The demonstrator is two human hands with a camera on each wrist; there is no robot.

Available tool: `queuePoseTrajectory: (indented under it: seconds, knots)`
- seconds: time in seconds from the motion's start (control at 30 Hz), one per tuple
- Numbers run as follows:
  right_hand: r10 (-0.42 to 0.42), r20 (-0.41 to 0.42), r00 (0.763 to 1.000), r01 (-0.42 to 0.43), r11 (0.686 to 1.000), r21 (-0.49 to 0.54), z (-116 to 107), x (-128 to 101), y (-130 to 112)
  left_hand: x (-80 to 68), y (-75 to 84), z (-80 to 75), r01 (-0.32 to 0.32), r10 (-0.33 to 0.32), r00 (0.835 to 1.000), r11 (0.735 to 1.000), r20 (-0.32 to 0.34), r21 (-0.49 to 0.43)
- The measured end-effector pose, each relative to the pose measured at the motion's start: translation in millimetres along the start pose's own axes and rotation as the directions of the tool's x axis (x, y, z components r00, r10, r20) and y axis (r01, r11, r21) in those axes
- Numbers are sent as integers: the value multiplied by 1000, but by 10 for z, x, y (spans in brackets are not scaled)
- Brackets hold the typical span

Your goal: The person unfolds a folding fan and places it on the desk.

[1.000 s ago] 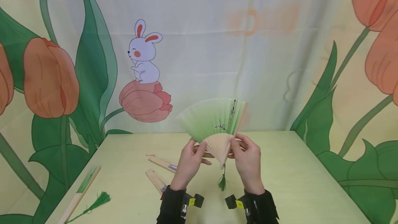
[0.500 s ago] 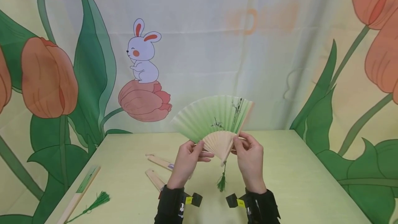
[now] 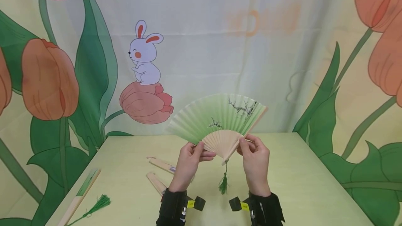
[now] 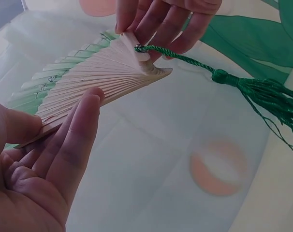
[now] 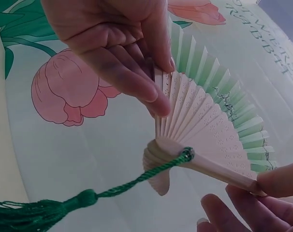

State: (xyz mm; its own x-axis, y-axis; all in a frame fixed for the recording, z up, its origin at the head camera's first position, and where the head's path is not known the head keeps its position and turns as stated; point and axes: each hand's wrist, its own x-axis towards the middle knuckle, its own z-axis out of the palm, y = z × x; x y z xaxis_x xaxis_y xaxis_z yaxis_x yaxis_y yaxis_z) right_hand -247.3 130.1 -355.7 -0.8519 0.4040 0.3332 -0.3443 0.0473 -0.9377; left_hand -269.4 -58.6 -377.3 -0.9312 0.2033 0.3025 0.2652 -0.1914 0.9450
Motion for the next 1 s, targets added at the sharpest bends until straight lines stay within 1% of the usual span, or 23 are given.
queuePoseTrajectory:
  seconds: [0.13,0.23,0.57,0.8,1.0]
  knots:
    - [-5,-18,1000,4,1000,-29,-9,-2,11,2,-4,-3,-14,14,1000,1000,-2,-4]
    - [-10,-24,1000,9,999,-31,-14,0,21,3,-5,-8,-15,15,1000,1000,-8,-5]
    - [0,-64,998,0,1000,0,-3,11,41,-5,-4,-20,-27,27,999,999,-18,-36]
    - [-1,-66,998,2,1000,27,1,7,24,5,8,-19,-38,37,999,999,-26,-38]
    - [10,-63,998,-5,997,81,12,2,21,8,0,-35,-45,43,999,998,-34,-46]
